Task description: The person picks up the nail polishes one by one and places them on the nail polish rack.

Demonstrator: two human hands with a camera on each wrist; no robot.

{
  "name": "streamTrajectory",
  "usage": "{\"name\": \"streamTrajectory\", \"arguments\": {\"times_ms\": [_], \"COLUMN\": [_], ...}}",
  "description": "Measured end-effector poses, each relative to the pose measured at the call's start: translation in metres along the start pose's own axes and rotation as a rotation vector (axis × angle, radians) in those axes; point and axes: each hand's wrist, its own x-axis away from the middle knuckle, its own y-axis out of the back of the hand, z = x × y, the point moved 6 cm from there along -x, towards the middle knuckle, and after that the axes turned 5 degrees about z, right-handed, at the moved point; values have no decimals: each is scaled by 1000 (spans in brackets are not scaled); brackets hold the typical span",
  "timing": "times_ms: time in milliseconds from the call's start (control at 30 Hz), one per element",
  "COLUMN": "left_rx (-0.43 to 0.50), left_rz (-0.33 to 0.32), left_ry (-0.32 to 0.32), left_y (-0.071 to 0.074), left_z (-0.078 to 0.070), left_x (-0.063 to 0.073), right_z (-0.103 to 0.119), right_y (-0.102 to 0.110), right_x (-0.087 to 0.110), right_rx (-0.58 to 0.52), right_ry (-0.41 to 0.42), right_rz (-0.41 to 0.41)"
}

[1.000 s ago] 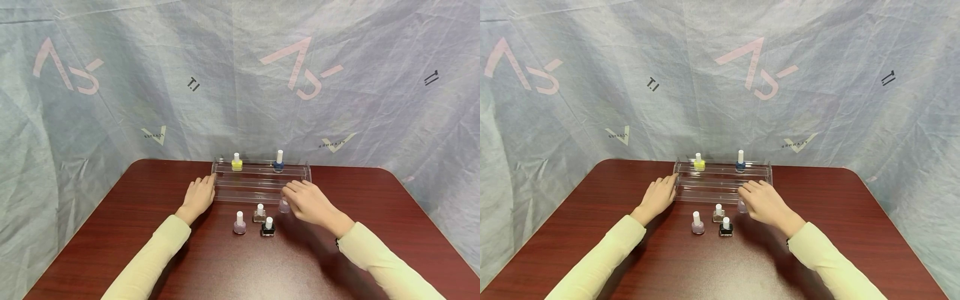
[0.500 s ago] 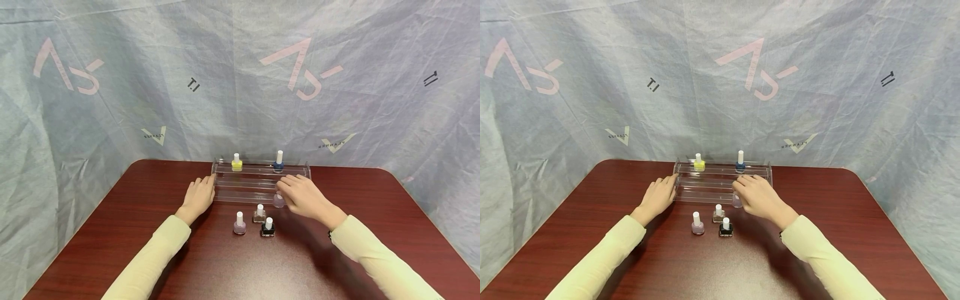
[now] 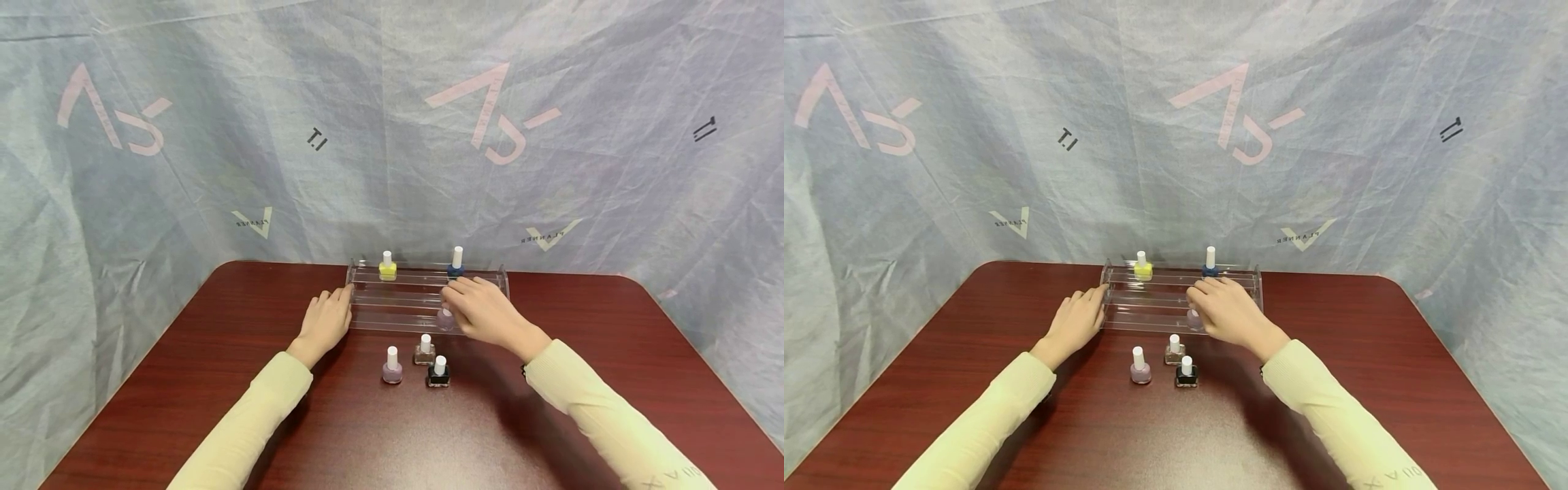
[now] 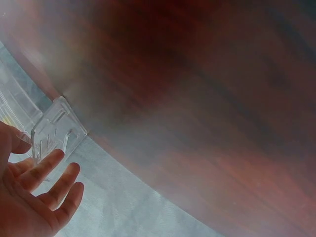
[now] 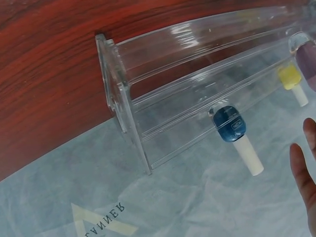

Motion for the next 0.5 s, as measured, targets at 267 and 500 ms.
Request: {"name": "streamTrajectory", "arguments": {"times_ms": [267,500], "left_rx": [-2,7], "left_rz": [-16,-14], "left_ry": [-5,-7], "left_y": [2,2], "left_z": [0,-1], "left_x": [0,1], "right_z": [-1,1], "right_y": [-6,-9], "right_x": [-12,-25], "right_rx": [-2,3], "right_ry": [-4,14], "right_rz": [-14,-14]}}
